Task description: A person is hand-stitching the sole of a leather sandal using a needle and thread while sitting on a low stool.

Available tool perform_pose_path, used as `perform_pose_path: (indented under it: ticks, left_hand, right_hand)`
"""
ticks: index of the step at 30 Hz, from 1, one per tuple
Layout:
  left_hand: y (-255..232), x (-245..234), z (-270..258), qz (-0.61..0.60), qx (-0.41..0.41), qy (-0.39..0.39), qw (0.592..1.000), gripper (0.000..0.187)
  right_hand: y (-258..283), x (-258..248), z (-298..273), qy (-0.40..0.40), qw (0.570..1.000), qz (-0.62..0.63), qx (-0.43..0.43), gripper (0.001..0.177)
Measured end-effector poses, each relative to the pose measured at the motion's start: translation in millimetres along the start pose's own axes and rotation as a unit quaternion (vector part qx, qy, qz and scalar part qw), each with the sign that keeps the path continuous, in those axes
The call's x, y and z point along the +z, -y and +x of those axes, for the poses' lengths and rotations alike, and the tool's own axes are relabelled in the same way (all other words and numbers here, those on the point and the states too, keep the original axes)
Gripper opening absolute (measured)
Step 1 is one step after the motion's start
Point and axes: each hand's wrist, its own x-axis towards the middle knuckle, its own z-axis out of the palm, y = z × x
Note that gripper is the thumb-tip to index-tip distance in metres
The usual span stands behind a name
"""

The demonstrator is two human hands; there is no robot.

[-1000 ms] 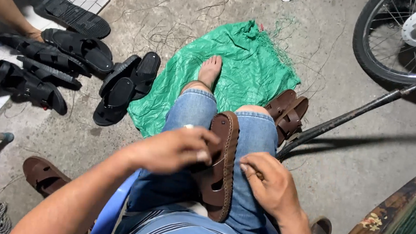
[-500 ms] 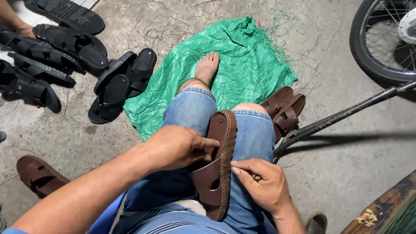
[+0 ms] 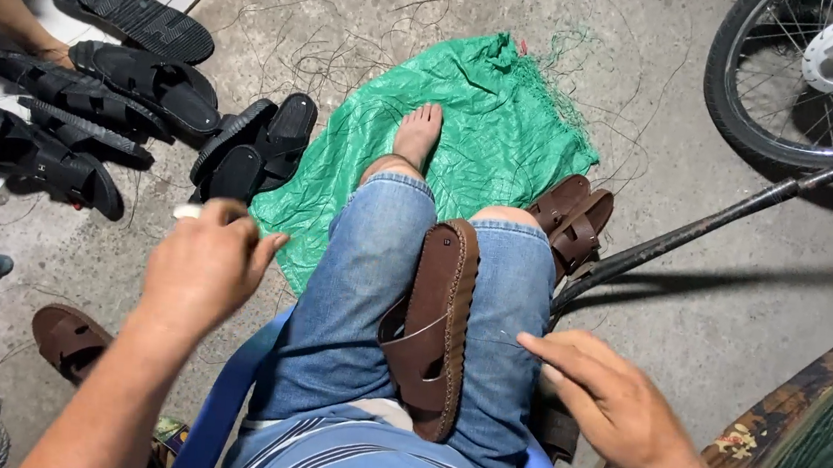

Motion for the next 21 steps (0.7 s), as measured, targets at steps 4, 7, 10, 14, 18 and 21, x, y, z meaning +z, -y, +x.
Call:
perform_pose_path:
  ticks: [4, 7, 10, 14, 18, 21]
  left_hand:
    - [-32, 36, -5, -0.073, 0.302, -0.192, 0.931, 0.019]
    - [-60, 33, -21, -0.263, 0.498, -0.060, 0.824, 0.037]
    - [-72, 40, -26, -0.267, 0.372, 0.085, 0.885, 0.044]
    - [-75, 42, -28, -0.295, 0.270, 0.158, 0.903, 0.028]
    - [-77, 45, -28, -0.316, 0.213, 0.175, 0.908, 0.019]
    - [-77, 52, -29, -0.337, 0.199, 0.162, 0.906, 0.017]
  right_hand:
    - [5, 3, 26, 0.065, 0.994, -0.077, -0.038, 0.035]
    - [2, 11, 42, 0.113, 0.974, -0.189, -0.058, 0.037]
    - [-2, 13, 49, 0.138, 0.971, -0.193, -0.041, 0.044]
    - [-4, 13, 51, 0.150, 0.968, -0.199, -0.030, 0.048]
    - [-6, 13, 51, 0.145, 0.968, -0.197, -0.046, 0.052]
    - [-4, 14, 52, 0.158, 0.961, -0.226, -0.016, 0.052]
